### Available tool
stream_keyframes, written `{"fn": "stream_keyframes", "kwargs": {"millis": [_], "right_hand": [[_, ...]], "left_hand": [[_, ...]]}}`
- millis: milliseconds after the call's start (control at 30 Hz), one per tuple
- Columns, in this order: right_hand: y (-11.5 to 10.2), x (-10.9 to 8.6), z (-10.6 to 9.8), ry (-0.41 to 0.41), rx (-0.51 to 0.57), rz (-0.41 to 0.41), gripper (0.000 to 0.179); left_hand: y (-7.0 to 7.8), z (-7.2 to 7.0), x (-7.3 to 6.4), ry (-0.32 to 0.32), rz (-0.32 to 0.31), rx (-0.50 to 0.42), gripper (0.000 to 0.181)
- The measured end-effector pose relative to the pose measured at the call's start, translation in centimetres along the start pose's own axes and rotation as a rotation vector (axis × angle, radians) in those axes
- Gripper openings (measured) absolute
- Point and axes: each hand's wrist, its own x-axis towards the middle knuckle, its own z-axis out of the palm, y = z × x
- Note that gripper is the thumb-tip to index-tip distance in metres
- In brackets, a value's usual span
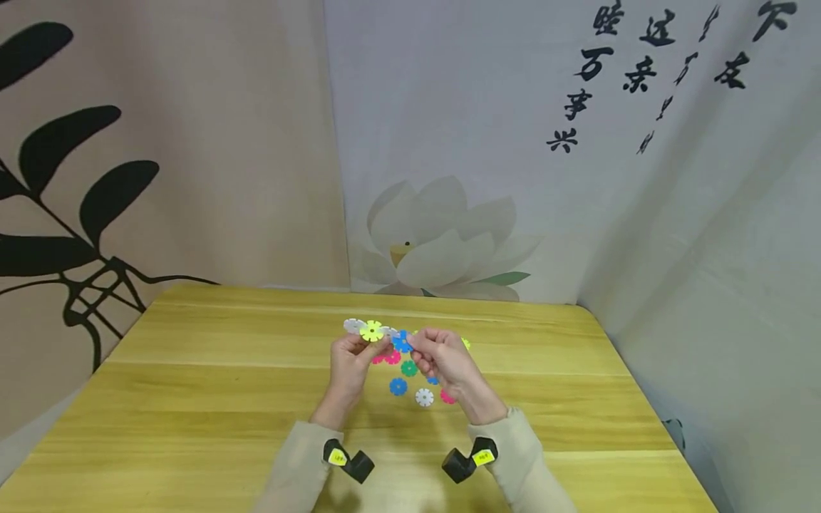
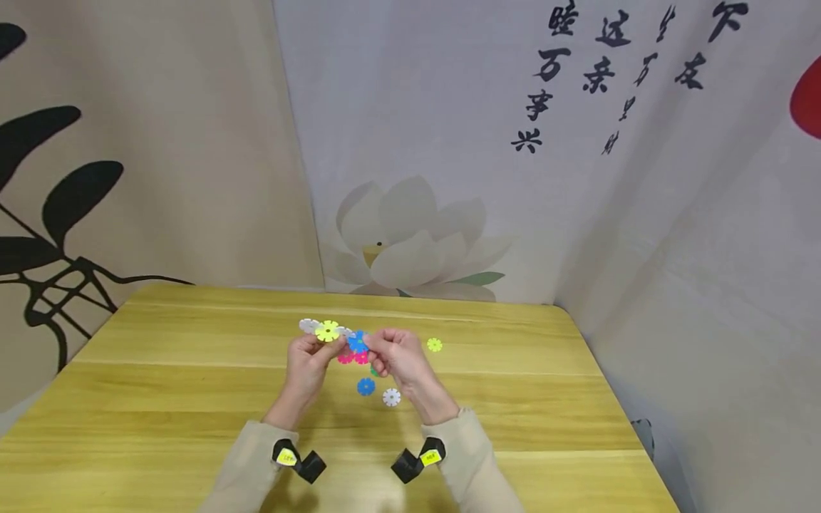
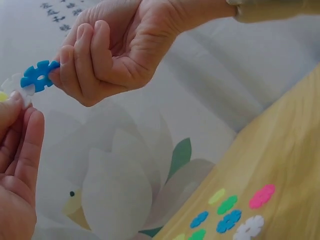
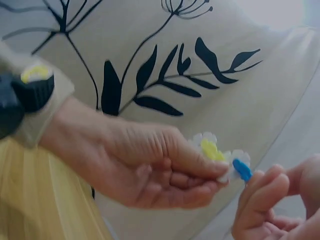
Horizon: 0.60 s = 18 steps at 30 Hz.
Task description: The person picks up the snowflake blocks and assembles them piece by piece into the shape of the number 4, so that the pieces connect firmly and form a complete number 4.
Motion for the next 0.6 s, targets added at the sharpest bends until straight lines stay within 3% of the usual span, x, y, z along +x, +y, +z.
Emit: {"fn": "stream_keyframes", "kwargs": {"millis": [367, 600], "right_hand": [[-0.4, 0.7, -0.5, -0.006, 0.034, -0.022, 0.023], [0.2, 0.9, -1.2, 0.014, -0.037, -0.047, 0.021]], "left_hand": [[-0.2, 0.8, 0.3, -0.016, -0.074, -0.253, 0.038], [-0.5, 1.2, 0.6, 0.084, -0.113, -0.280, 0.027]]}}
